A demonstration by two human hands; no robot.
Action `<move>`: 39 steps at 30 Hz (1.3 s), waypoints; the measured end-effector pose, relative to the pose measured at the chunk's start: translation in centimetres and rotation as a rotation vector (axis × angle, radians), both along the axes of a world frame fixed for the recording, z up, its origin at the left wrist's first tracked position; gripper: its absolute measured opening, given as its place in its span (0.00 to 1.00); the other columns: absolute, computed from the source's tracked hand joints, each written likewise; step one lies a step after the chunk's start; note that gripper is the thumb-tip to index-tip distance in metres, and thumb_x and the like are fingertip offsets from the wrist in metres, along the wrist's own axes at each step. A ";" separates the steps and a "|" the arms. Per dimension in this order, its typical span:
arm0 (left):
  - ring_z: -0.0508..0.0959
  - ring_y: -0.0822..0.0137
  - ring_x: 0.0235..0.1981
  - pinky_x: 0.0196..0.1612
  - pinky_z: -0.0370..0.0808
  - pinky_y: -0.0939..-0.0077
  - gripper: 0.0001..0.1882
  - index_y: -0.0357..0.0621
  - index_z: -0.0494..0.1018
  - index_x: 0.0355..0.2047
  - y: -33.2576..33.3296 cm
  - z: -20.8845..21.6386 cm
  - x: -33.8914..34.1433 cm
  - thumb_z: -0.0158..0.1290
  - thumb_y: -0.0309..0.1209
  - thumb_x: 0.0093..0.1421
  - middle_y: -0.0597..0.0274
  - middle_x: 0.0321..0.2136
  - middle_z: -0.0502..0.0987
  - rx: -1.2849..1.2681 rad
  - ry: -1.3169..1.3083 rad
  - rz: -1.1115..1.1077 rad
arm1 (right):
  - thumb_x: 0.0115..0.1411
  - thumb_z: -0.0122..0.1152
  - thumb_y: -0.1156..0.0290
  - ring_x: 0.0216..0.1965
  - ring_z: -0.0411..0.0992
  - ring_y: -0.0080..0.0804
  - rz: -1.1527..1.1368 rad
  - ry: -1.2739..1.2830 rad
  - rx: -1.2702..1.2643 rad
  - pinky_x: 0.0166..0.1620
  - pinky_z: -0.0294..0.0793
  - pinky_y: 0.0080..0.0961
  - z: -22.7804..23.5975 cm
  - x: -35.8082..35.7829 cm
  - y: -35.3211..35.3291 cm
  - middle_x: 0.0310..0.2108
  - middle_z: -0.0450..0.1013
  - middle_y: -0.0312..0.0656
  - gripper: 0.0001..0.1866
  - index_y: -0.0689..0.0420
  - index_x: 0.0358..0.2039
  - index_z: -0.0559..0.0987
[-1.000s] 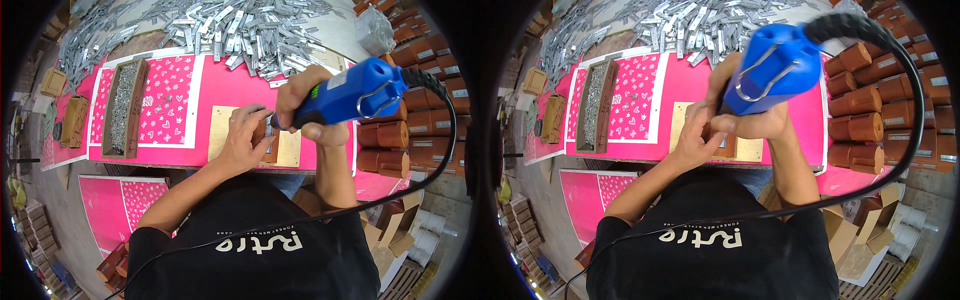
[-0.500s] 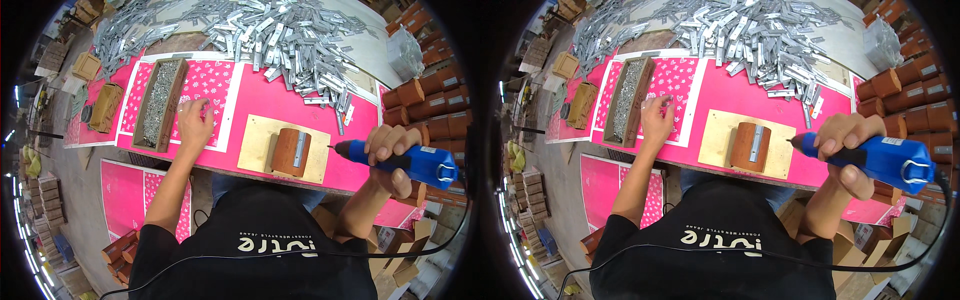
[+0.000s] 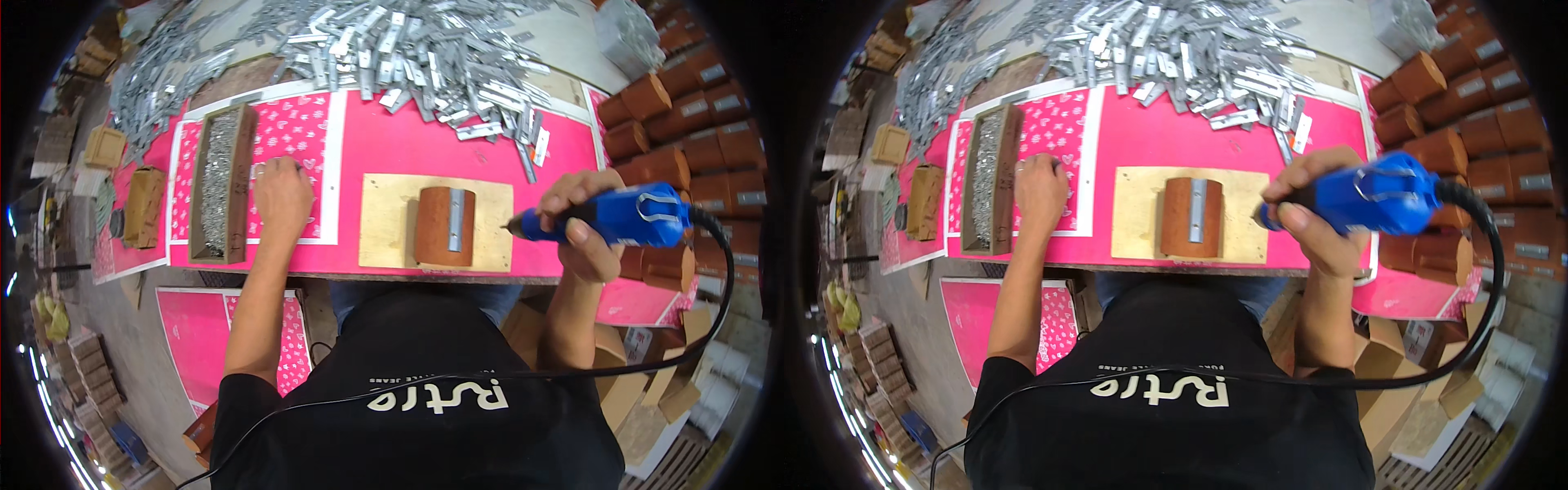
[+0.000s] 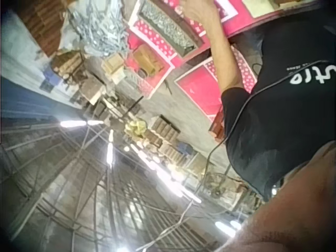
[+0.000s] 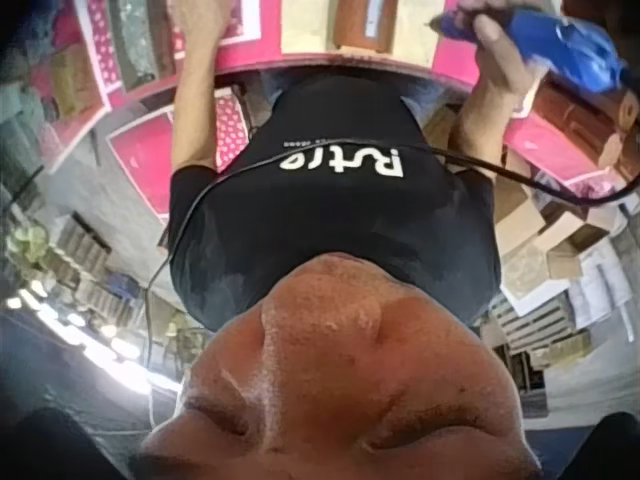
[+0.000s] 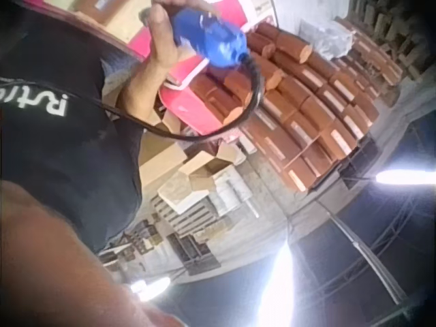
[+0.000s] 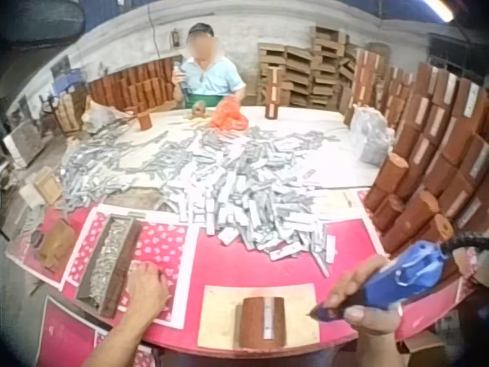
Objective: Using a powered screwdriver to attach metal hinges or brackets to cylindrical wooden/bamboo segments.
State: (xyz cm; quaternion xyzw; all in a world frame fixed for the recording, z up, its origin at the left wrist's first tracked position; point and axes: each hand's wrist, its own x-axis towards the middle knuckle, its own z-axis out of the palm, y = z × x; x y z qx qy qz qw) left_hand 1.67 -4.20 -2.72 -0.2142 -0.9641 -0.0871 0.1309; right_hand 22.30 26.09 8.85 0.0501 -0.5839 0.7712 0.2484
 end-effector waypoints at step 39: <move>0.71 0.57 0.35 0.40 0.69 0.65 0.05 0.40 0.69 0.27 4.5 -0.1 12.4 0.48 0.28 0.49 0.54 0.27 0.69 0.218 0.058 -0.528 | 0.53 0.57 0.68 0.31 0.65 0.30 -0.088 0.067 -0.093 0.39 0.65 0.27 -1.3 1.3 1.0 0.34 0.65 0.42 0.19 0.59 0.43 0.64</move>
